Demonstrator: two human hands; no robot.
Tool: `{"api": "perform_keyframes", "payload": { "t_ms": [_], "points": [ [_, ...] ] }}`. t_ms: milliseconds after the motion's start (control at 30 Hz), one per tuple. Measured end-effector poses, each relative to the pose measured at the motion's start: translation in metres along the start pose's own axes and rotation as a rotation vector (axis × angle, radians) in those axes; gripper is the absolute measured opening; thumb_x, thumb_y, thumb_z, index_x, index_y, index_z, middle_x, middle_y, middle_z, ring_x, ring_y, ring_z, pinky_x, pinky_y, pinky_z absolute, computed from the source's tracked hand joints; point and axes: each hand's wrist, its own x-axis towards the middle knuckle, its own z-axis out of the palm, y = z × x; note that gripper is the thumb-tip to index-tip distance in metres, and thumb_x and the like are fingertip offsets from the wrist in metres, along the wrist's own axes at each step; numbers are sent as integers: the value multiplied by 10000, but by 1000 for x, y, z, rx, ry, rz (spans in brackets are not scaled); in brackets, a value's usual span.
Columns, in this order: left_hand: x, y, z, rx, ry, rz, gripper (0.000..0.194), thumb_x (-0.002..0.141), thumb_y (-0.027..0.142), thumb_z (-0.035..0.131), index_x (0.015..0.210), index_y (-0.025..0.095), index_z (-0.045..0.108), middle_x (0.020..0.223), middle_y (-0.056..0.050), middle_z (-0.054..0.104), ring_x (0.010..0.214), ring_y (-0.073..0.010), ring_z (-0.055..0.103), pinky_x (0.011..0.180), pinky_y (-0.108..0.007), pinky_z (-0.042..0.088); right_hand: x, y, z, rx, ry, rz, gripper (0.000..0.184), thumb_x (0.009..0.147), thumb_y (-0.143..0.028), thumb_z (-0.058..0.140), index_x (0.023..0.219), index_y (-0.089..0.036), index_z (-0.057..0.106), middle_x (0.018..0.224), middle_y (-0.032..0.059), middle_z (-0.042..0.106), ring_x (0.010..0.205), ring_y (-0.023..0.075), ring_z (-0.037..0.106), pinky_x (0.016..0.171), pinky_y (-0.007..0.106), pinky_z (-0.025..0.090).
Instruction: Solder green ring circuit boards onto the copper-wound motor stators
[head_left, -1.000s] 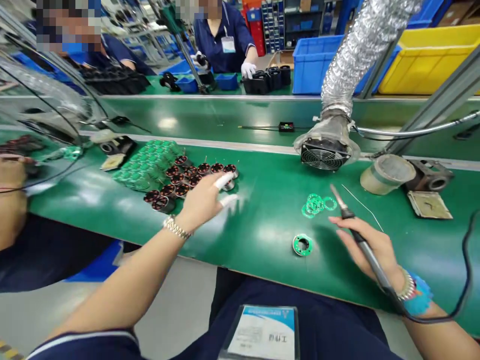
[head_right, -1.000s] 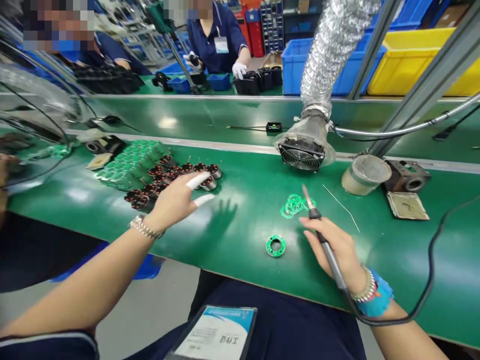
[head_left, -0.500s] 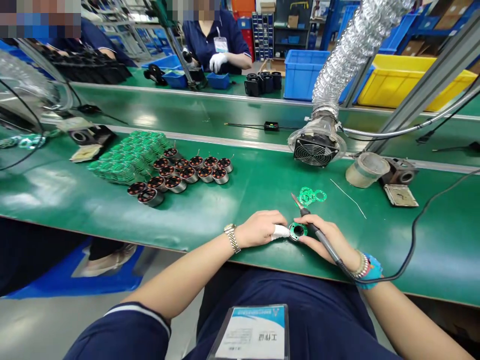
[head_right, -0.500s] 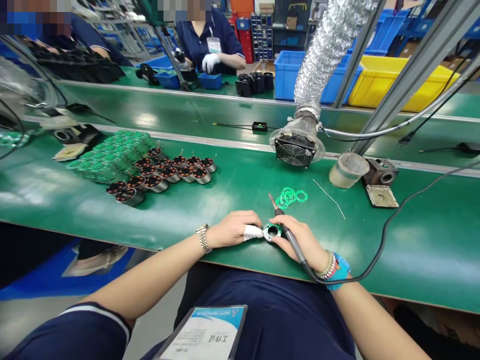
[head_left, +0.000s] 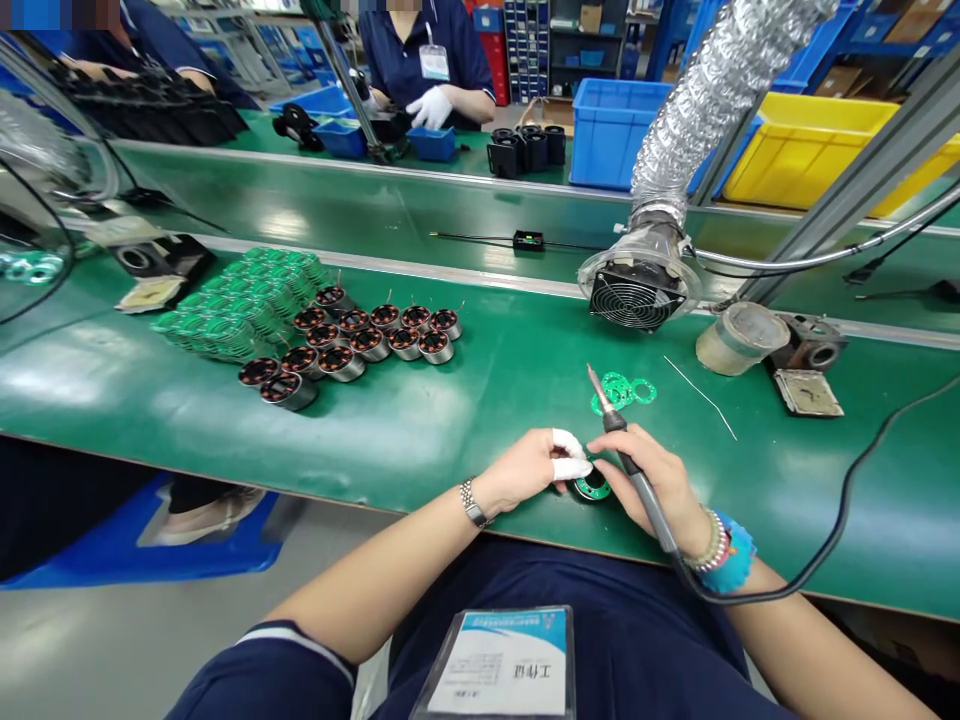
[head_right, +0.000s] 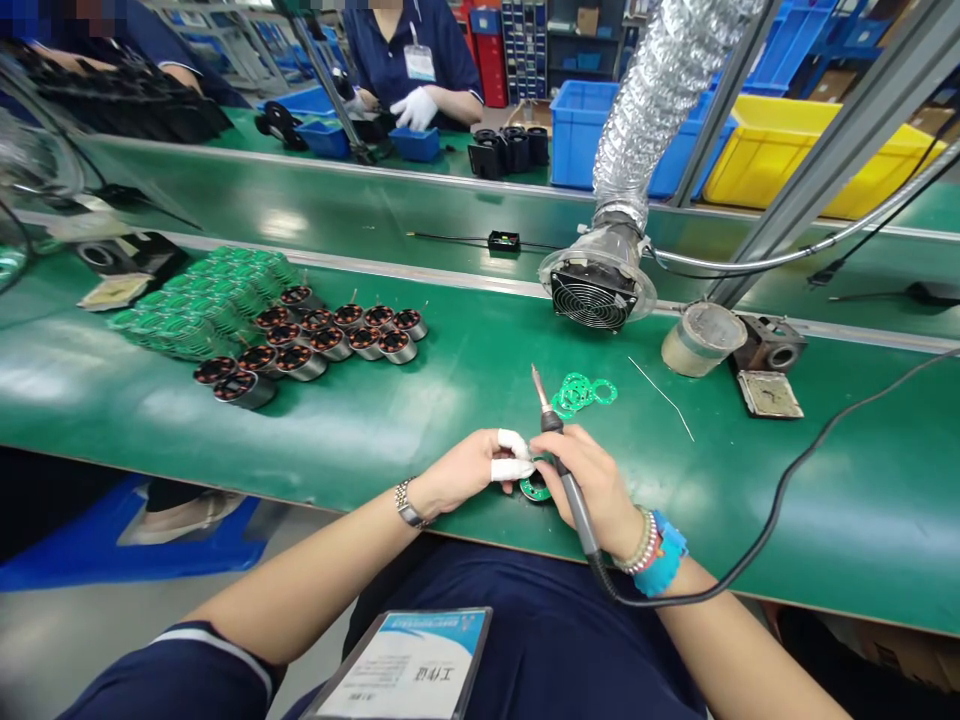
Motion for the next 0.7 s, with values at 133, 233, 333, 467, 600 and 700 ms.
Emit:
{"api": "perform_keyframes", "payload": {
  "t_ms": [133, 233, 333, 467, 600, 700],
  "points": [
    [-3, 1, -2, 51, -5, 23, 192, 641, 283, 693, 663, 124, 588, 596, 18, 543, 525, -71, 478, 499, -193, 410, 5, -2, 4, -11, -12, -64, 236, 831, -95, 480, 1028, -220, 513, 807, 30, 576, 731, 155, 518, 656, 288, 480],
    [-8, 0, -1, 75, 38, 89, 169, 668, 278, 676, 691, 130, 597, 642, 16, 546, 556, -75, 488, 528, -199, 418, 2, -5, 9, -8, 2, -27, 238, 823, -95, 477, 1027, -213, 507, 780, 31, 565, 722, 162, 511, 652, 301, 475],
    [-15, -1, 2, 58, 75, 122, 171, 693, 295, 651, 701, 137, 588, 688, 14, 532, 568, -80, 505, 530, -206, 444, -4, -10, 14, -9, 34, 41, 253, 819, -92, 471, 1043, -208, 496, 784, 35, 561, 713, 166, 511, 647, 308, 470],
    [-20, -2, 3, 1, 66, 54, 187, 704, 308, 639, 710, 133, 573, 647, 8, 558, 556, -88, 546, 569, -227, 476, -10, -16, 9, -4, 87, 133, 224, 809, -111, 521, 1012, -206, 521, 842, 44, 580, 779, 172, 545, 710, 313, 471],
    [-16, -7, -3, -74, 41, -41, 218, 666, 318, 675, 711, 129, 577, 615, 1, 591, 558, -102, 581, 592, -238, 481, -17, -20, -4, 4, 140, 216, 142, 814, -133, 544, 930, -209, 574, 805, 29, 589, 715, 146, 565, 672, 280, 476],
    [-14, -9, -5, -92, 35, -59, 206, 661, 307, 677, 703, 130, 579, 603, 5, 595, 550, -95, 582, 588, -228, 474, -25, -22, -10, 51, 124, 202, 140, 828, -120, 518, 903, -211, 595, 760, 21, 614, 669, 138, 582, 623, 265, 482]
  ]
}}
